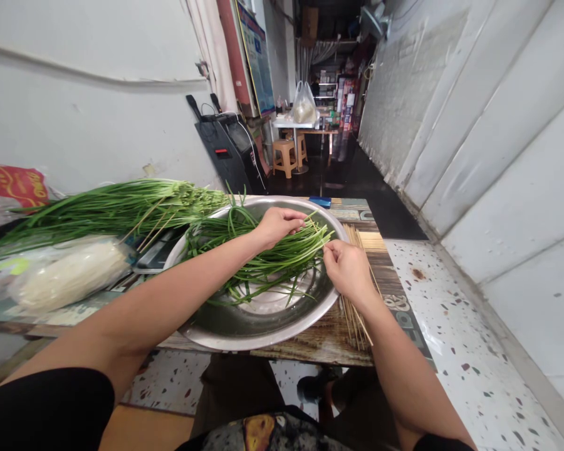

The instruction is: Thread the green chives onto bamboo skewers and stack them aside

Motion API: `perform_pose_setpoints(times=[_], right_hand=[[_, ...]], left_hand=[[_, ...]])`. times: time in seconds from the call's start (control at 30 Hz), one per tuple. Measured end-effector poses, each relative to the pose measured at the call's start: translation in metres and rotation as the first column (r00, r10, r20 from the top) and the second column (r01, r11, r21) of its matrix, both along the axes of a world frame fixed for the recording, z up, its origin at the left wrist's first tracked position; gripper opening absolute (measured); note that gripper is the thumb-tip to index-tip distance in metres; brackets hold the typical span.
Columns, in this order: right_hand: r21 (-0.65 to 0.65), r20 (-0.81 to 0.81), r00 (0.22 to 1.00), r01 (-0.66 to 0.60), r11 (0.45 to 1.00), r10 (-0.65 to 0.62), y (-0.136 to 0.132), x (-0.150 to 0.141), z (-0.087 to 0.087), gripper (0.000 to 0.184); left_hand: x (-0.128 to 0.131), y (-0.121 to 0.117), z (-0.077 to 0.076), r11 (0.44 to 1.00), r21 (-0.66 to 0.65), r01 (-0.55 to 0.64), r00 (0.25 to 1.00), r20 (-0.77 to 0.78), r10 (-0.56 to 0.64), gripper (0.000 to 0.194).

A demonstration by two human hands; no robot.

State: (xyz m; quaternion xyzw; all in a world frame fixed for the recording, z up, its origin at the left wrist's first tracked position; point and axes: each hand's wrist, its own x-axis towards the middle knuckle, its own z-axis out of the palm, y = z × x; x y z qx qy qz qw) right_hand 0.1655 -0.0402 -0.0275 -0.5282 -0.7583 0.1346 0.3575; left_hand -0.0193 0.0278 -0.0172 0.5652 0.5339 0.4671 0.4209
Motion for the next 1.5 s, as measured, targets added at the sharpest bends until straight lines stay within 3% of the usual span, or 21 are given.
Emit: perform_pose_setpoints(times=[0.33, 0.6, 0.87, 1.17, 1.5], right_hand=[[-0.015, 0.008, 1.0, 0.014, 1.0, -0.014, -0.0017, -0.0005, 0.0011, 0.025], [-0.007, 0.008, 1.0, -0.011, 1.0, 0.011, -0.0011, -0.0002, 0.0008, 0.024], [-0.007, -0.01, 1.0, -0.019, 1.0, 0.019, -0.0025, -0.0006, 0.0014, 0.024], [-0.013, 0.007, 1.0, -0.018, 1.0, 0.018, -0.0027, -0.0015, 0.0027, 0.026], [0.008, 0.005, 1.0, -0.026, 1.0, 0.026, -0.0015, 0.0001, 0.0015, 0.025]], left_hand=[[0.0027, -0.0018, -0.0036, 0.999, 0.027, -0.016, 0.999, -0.036, 0.017, 0.02], [0.0062, -0.0045, 0.0006, 1.0, -0.026, -0.005, 0.99, 0.142, 0.008, 0.009], [0.0054, -0.0005, -0.0028, 1.0, 0.007, -0.007, 0.996, 0.084, 0.007, 0.011], [0.007, -0.0037, 0.0014, 0.997, -0.039, -0.07, 0.992, 0.1, 0.074, 0.01], [0.0058, -0.0021, -0.0016, 0.998, -0.028, -0.064, 0.992, 0.111, 0.067, 0.01]])
